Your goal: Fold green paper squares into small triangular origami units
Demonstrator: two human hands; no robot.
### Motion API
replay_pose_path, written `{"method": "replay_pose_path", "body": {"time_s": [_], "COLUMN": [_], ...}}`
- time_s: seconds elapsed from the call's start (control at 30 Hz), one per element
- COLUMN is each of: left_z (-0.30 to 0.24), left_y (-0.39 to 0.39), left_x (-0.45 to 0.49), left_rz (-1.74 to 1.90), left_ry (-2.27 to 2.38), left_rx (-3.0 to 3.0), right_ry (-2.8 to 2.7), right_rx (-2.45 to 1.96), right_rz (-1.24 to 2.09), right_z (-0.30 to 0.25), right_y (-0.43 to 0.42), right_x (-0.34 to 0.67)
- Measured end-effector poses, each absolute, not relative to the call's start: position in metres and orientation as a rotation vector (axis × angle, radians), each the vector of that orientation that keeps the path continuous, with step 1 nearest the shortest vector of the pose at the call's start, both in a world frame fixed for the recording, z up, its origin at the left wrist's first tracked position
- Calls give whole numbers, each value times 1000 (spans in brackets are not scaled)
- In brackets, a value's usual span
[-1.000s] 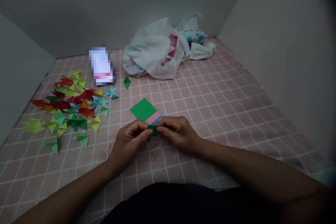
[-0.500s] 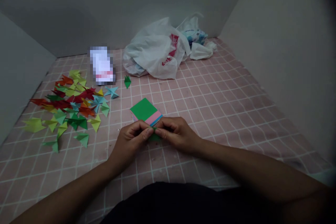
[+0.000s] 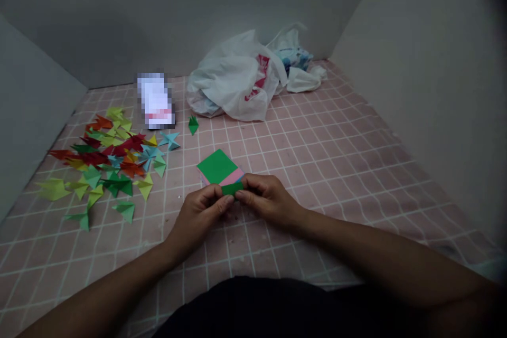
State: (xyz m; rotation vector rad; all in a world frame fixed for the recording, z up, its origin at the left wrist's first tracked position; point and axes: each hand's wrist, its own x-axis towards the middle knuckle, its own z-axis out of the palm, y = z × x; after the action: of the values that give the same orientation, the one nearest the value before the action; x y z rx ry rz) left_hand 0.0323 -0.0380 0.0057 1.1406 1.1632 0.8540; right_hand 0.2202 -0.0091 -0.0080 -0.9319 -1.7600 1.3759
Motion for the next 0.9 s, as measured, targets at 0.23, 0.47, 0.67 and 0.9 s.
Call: {"method": "replay_pose_path", "body": {"time_s": [0.23,0.47,0.67,0.9], "left_z": [7,11,8,6], "left_y": [-38,-41,-41,-40], "left_x": [32,30,32,33], "left_rz": [884,902,890,947], "left_ry": [1180,1246,1211,1226], "left_rx": [1276,1501,1335,1294], "right_ry": [-1833,-1872,-1728,-1678], "right_rx": [-933,-881,-889,-851], "right_rz": [1324,1389,1355,1406], "right_z": [-5,-8,-7,-9], "right_y": [-12,-16,-14,-11], "right_x": [222,219,219,218]}}
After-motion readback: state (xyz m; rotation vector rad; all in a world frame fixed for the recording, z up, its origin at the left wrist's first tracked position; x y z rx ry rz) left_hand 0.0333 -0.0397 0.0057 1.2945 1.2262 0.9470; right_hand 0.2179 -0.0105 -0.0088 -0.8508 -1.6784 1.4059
